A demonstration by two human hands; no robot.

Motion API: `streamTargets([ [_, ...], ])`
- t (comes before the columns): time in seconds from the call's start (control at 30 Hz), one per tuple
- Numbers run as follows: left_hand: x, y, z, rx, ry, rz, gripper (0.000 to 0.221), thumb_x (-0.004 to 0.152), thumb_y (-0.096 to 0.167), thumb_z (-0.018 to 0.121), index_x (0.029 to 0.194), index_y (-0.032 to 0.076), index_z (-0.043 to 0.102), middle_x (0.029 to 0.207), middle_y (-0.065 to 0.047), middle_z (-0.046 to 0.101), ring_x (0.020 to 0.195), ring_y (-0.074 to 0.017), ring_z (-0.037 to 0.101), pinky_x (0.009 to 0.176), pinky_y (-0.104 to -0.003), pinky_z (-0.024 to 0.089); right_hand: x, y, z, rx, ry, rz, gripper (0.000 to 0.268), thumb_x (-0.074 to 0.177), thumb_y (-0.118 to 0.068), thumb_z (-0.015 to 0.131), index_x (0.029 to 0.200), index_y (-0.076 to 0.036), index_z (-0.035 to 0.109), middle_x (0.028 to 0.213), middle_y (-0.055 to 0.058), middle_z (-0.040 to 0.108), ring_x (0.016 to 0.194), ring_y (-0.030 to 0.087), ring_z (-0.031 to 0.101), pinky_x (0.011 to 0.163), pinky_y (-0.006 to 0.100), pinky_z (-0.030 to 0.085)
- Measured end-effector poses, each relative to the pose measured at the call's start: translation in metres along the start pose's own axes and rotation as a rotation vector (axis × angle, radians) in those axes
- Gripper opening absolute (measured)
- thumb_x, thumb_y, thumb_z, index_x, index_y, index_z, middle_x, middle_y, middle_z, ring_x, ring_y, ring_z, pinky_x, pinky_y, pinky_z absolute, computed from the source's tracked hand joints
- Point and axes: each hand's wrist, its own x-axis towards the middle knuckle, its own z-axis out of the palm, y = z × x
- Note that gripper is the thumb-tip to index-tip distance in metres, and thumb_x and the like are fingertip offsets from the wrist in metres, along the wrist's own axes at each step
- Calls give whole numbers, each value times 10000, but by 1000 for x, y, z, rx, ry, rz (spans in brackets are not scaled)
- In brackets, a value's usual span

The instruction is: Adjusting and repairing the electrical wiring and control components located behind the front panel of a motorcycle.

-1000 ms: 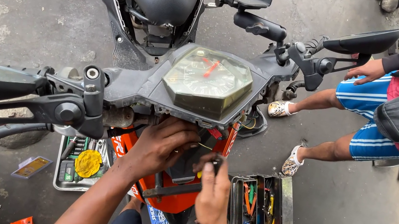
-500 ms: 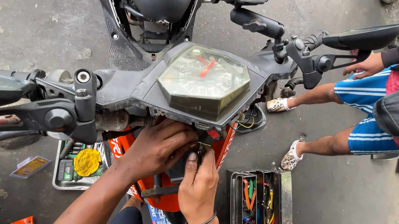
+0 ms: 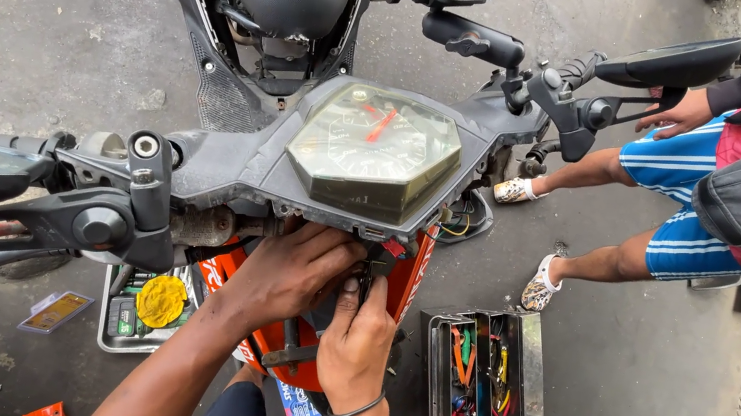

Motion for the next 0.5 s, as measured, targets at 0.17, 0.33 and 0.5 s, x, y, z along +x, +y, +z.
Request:
streamTargets([
  [0.17, -6, -2, 30, 10, 75, 4, 202, 1115, 151, 571, 1282, 97, 672, 1154, -81, 666, 1079, -304, 648, 893, -468, 417, -4, -23, 14, 277, 41, 159, 381, 1150, -323, 445, 1328, -48, 639, 1237, 148, 796, 1144, 298, 772, 988, 409, 580],
  [0.33, -11, 1, 41, -26, 230, -152, 150, 1069, 159, 734, 1185, 123, 647, 1019, -72, 641, 872, -332, 637, 694, -465, 520, 10, 39, 28, 1018, 717, 500, 317, 1197, -277, 517, 916, -142, 459, 721, 21, 455, 585, 165, 480, 481, 350, 404],
  [0.5, 2, 14, 28, 41, 152, -136, 280, 1099, 363, 758, 1244, 138, 676, 1084, -46, 656, 1057, -314, 642, 885, -510, 467, -39, 14, 12, 590, 359, 163, 246, 1081, -309, 664, 1127, -68, 658, 775, 39, 621, 669, 173, 629, 660, 365, 582],
])
